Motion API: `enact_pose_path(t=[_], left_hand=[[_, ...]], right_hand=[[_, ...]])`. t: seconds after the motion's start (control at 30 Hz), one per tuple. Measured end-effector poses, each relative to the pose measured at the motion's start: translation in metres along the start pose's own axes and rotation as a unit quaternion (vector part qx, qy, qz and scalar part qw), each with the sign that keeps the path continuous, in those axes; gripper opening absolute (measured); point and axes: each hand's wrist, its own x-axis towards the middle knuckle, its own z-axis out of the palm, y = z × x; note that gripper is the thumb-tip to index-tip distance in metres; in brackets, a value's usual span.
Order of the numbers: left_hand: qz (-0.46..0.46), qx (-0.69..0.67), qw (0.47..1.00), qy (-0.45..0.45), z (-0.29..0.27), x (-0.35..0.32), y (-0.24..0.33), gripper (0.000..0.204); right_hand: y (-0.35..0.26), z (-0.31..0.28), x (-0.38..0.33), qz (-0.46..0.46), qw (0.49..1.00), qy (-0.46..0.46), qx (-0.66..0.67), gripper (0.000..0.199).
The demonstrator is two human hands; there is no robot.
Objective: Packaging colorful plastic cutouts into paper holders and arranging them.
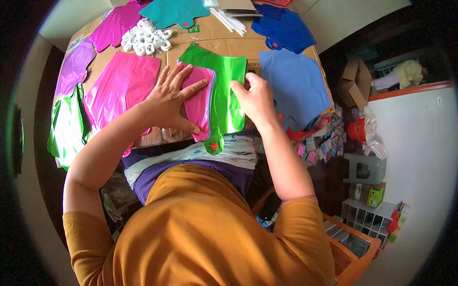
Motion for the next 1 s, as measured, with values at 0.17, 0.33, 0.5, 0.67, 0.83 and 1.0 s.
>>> enact_pose_path(t=[0.17, 0.33, 0.5, 0.67, 0.83, 1.0], left_hand=[[0.005, -0.005, 0.999, 0.033, 0.009, -0.002, -0.004, 0.129], [-0.033, 0.015, 0.999, -0.007, 0.006, -0.001, -0.003, 0.136], [-0.024, -0.072, 0.994, 0.077, 0.014, -0.004, -0.005, 0.136], [-0.021, -0.109, 0.989, 0.096, 0.011, -0.004, -0.004, 0.137], [-0.017, -0.114, 0.988, 0.102, 0.009, -0.004, -0.004, 0.136], [-0.015, -0.114, 0.988, 0.103, 0.011, -0.003, -0.005, 0.137]], right_hand=[[-0.018, 0.027, -0.025, -0.159, 0.983, -0.001, -0.094, 0.025], [-0.009, 0.063, -0.041, -0.326, 0.908, -0.024, -0.262, 0.064], [-0.012, 0.071, -0.047, -0.296, 0.881, -0.064, -0.362, 0.068], [-0.01, 0.069, -0.047, -0.297, 0.876, -0.062, -0.376, 0.069], [-0.009, 0.068, -0.046, -0.293, 0.879, -0.06, -0.37, 0.07], [-0.01, 0.069, -0.046, -0.294, 0.879, -0.062, -0.371, 0.071]])
